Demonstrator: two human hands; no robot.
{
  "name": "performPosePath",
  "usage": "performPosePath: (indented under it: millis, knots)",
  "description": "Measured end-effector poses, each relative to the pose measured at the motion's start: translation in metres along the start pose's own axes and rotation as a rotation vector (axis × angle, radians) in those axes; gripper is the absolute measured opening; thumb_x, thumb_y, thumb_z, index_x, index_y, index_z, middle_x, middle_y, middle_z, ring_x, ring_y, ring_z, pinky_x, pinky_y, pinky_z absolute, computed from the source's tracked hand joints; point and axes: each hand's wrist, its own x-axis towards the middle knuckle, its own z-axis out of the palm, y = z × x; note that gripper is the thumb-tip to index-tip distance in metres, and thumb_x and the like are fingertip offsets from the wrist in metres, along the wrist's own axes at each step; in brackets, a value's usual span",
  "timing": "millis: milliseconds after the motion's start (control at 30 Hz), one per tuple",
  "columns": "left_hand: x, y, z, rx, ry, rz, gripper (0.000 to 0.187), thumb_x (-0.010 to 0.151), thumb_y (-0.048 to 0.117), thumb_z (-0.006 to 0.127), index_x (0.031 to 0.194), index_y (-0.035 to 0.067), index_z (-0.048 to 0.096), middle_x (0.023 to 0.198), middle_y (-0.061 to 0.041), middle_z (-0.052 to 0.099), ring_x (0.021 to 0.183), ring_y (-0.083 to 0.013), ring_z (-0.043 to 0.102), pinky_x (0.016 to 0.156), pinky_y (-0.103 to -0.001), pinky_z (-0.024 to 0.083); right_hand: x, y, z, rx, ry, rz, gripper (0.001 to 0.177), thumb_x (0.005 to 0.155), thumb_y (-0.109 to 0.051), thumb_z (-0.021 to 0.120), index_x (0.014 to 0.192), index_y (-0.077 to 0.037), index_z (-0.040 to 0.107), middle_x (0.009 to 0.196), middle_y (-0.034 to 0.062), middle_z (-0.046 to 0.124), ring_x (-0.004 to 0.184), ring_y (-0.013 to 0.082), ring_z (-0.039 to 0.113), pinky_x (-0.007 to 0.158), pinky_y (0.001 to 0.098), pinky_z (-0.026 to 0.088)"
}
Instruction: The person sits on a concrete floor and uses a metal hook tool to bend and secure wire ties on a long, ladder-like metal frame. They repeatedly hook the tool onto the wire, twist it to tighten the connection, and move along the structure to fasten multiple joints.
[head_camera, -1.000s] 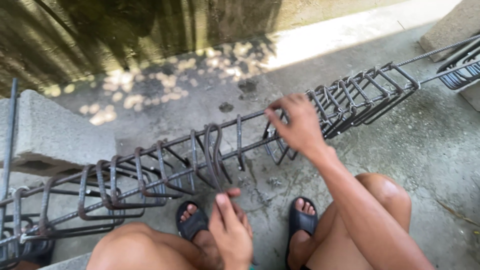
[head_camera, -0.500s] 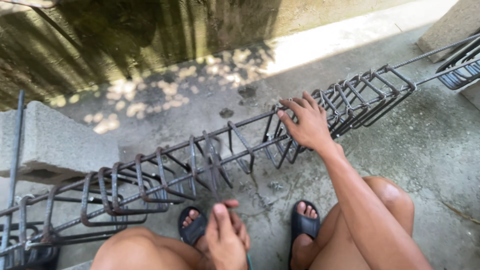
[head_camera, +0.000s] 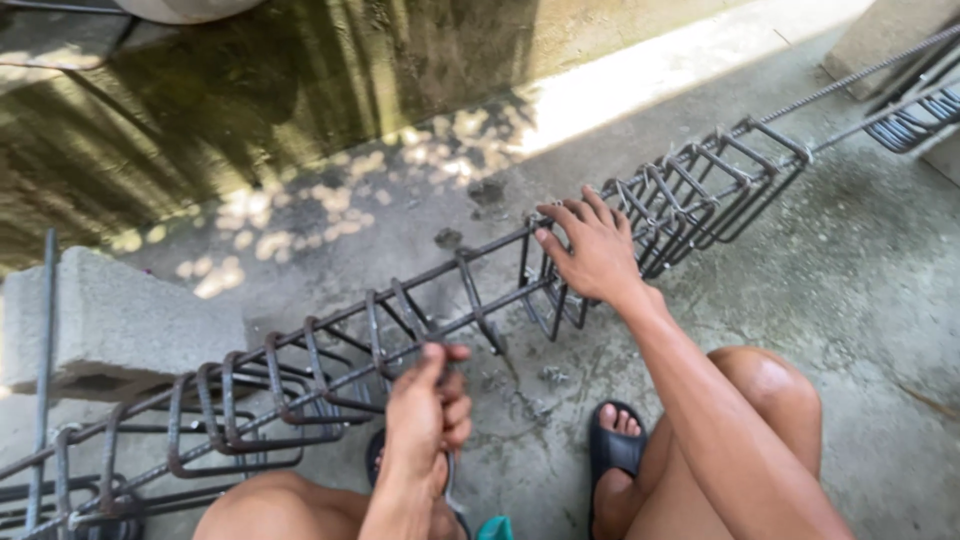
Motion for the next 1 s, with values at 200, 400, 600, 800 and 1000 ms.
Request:
performPosePath:
  millis: [200,400,600,800,1000]
  knots:
    - [-0.025,-0.05,0.002,-0.09,-0.016,0.117,0.037,0.108,0.038,0.048,0.112,0.005,0.064,0.06,0.0,0.029,0.041,-0.0075,0.019,0.034,-0.027,0.011,-0.004,0.008,-0.015,0.041,-0.066,-0.019,0.05,0.095,-0.045,0.056,0.14,-0.021,0.061,0.149,0.0073,0.056,0.145,0.0377,0.041,0.111,0.0562,0.034]
    - [-0.012,-0.117,-0.037,-0.26,0.076,-0.081,0.035,0.109,0.044,0.047,0.105,0.011,0.058,0.057,-0.001,0.028,0.036,-0.0107,0.017,0.032,-0.029,0.006,-0.004,0.0,-0.038,0.147,-0.228,0.052,0.047,0.094,-0.043,0.057,0.133,-0.019,0.067,0.152,0.0079,0.052,0.134,0.0329,0.053,0.107,0.0665,0.035]
    - [-0.014,-0.111,-0.039,-0.231,0.069,-0.056,0.036,0.109,0.044,0.047,0.102,0.01,0.056,0.059,-0.004,0.033,0.036,-0.0104,0.019,0.03,-0.03,0.008,-0.007,-0.011,-0.053,0.213,-0.219,0.126,0.038,0.091,-0.034,0.063,0.119,-0.012,0.075,0.088,0.0113,0.077,0.072,0.031,0.07,0.07,0.0417,0.054]
    - [-0.017,-0.104,-0.037,-0.274,0.134,-0.001,0.033,0.11,0.041,0.047,0.102,0.01,0.058,0.057,-0.002,0.032,0.037,-0.0094,0.019,0.032,-0.029,0.005,-0.01,-0.008,-0.044,0.174,-0.161,0.092,0.035,0.09,-0.034,0.064,0.114,-0.012,0.077,0.093,0.0118,0.077,0.076,0.0337,0.07,0.071,0.0439,0.054]
    - [-0.02,-0.054,-0.006,-0.185,0.126,-0.003,0.035,0.109,0.044,0.049,0.101,0.011,0.06,0.058,0.0,0.031,0.039,-0.0103,0.021,0.034,-0.03,0.009,-0.025,-0.038,-0.054,0.165,0.21,-0.06,0.026,0.091,-0.016,0.066,0.117,-0.011,0.071,0.119,0.0121,0.061,0.099,0.033,0.062,0.088,0.046,0.046]
